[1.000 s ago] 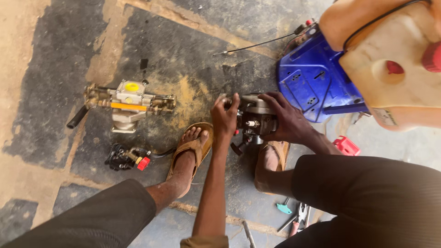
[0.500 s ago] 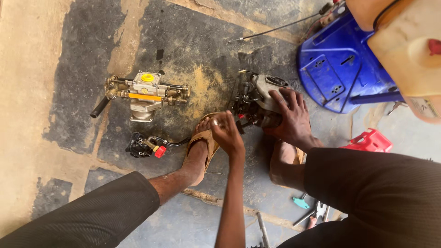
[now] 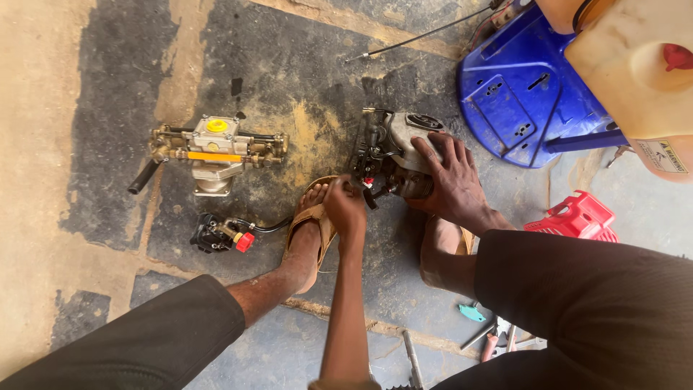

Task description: The person assembles a small engine by attaching a red cooling shroud and tightening bolts with a T-handle wrench. They then attach a pull-start handle and secure it with a screwdriver.

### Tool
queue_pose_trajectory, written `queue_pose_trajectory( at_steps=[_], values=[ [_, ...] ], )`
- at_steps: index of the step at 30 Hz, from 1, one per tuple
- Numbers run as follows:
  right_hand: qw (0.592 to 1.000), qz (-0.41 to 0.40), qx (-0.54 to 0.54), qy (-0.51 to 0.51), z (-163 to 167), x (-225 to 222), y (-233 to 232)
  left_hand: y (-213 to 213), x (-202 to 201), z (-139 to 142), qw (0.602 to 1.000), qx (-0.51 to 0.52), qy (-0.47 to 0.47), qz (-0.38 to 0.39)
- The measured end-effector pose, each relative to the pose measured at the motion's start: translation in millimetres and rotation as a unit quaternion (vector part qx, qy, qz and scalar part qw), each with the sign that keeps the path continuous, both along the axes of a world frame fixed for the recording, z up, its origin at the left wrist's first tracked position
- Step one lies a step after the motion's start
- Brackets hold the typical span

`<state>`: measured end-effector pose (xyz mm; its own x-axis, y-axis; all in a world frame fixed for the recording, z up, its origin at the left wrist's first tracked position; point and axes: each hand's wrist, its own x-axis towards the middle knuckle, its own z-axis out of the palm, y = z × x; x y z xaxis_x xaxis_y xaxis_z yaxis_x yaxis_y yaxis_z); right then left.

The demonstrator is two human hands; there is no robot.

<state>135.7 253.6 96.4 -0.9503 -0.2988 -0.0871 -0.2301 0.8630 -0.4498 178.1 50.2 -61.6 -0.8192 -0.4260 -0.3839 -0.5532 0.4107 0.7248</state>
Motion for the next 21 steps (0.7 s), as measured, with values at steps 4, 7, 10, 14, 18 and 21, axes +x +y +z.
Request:
queue_pose_trajectory(
  at_steps=[4, 7, 10, 14, 18, 21],
  values=[
    [1.000, 0.018, 0.005, 0.010, -5, -4, 1, -6, -37, -13, 0.899, -0.344, 0.111, -0.248],
    [1.000, 0.020, 0.010, 0.007, -6, -8, 0, -20, -53, -23, 0.890, -0.248, -0.045, -0.379],
    [1.000, 0.021, 0.001, 0.008, -7, -11, -3, -27, -56, -31, 0.890, -0.224, 0.013, -0.396],
    [1.000, 0.014, 0.002, -0.006, -6, -11, -8, -36, -52, -22, 0.917, -0.177, 0.087, -0.346],
    [1.000, 0.019, 0.006, 0.008, -2, -8, -12, -55, -50, 19, 0.992, 0.002, 0.108, -0.065],
    [1.000, 0.010, 0.014, 0.004, 2, -5, -16, -62, -45, 62, 0.969, 0.200, 0.036, 0.143]
  ],
)
